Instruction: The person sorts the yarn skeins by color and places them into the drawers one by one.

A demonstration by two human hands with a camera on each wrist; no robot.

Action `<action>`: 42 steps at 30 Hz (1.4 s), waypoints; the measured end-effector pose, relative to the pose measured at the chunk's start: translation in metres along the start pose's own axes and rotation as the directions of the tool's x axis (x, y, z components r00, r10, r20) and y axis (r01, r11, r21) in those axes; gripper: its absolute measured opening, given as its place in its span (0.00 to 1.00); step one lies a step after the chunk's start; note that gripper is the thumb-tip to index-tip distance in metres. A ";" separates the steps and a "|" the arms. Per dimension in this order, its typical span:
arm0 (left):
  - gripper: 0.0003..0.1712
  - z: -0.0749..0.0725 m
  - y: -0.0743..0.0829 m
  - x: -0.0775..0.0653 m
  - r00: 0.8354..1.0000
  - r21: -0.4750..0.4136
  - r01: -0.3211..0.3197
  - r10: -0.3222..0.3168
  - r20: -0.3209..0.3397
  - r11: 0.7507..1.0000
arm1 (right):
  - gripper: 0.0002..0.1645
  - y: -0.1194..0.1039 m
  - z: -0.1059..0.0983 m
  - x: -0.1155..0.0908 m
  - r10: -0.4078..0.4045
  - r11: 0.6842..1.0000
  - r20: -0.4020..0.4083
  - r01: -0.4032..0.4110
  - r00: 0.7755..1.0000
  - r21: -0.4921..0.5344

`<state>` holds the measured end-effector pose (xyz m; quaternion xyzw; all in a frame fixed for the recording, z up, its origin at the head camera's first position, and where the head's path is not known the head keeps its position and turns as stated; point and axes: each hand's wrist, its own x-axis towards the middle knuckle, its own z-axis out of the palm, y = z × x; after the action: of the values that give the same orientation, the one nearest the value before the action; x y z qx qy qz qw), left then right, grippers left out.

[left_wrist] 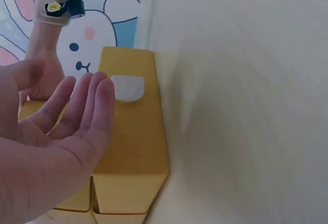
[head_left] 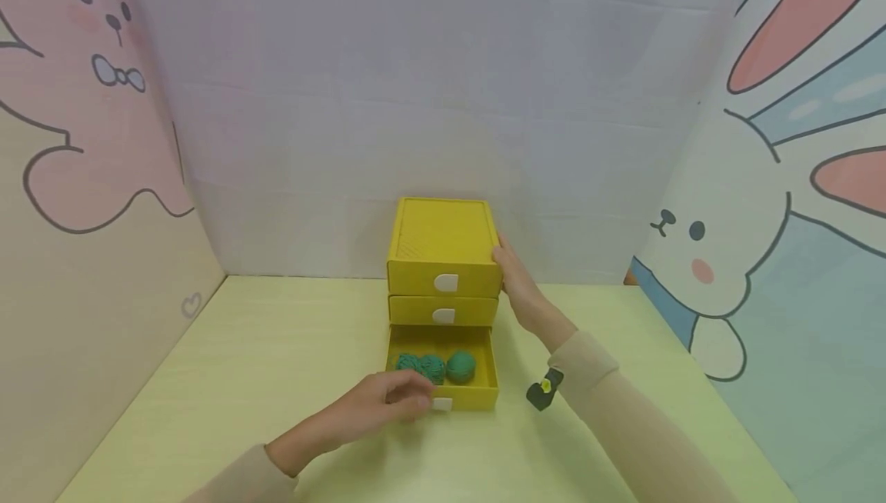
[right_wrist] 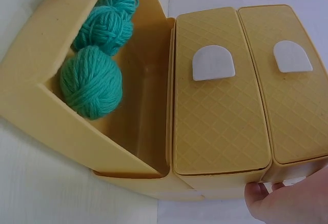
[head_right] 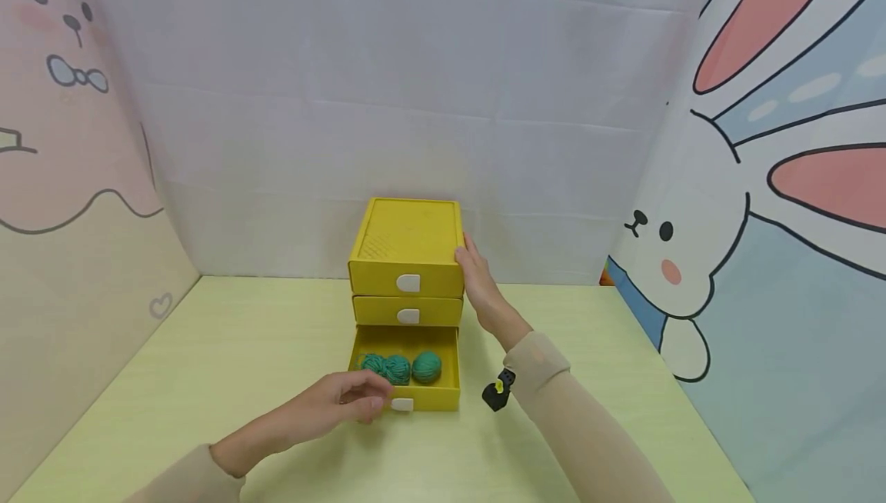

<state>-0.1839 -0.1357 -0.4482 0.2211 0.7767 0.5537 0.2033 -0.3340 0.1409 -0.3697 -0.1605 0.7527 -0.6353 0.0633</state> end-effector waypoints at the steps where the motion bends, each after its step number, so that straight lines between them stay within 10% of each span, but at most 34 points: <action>1: 0.23 0.001 -0.003 -0.001 1.000 -0.052 0.023 -0.022 0.016 0.998 | 0.39 0.000 0.000 0.000 0.001 1.000 -0.003 -0.001 1.000 0.001; 8: 0.28 0.010 -0.023 -0.001 0.990 -0.299 0.137 -0.121 0.071 0.944 | 0.38 0.000 0.000 0.002 -0.004 1.000 -0.002 0.004 1.000 0.002; 23: 0.36 0.022 -0.031 0.008 0.945 -0.497 0.327 -0.287 0.158 0.804 | 0.38 0.002 0.001 0.003 -0.013 1.000 -0.008 0.013 1.000 0.010; 42: 0.40 0.035 -0.034 0.027 0.938 -0.719 0.342 -0.266 0.223 0.605 | 0.38 0.004 -0.001 0.000 -0.001 1.000 -0.014 0.001 1.000 0.003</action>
<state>-0.1903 -0.1032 -0.4930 0.0081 0.4956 0.7693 0.4030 -0.3352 0.1420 -0.3731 -0.1564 0.7520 -0.6378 0.0579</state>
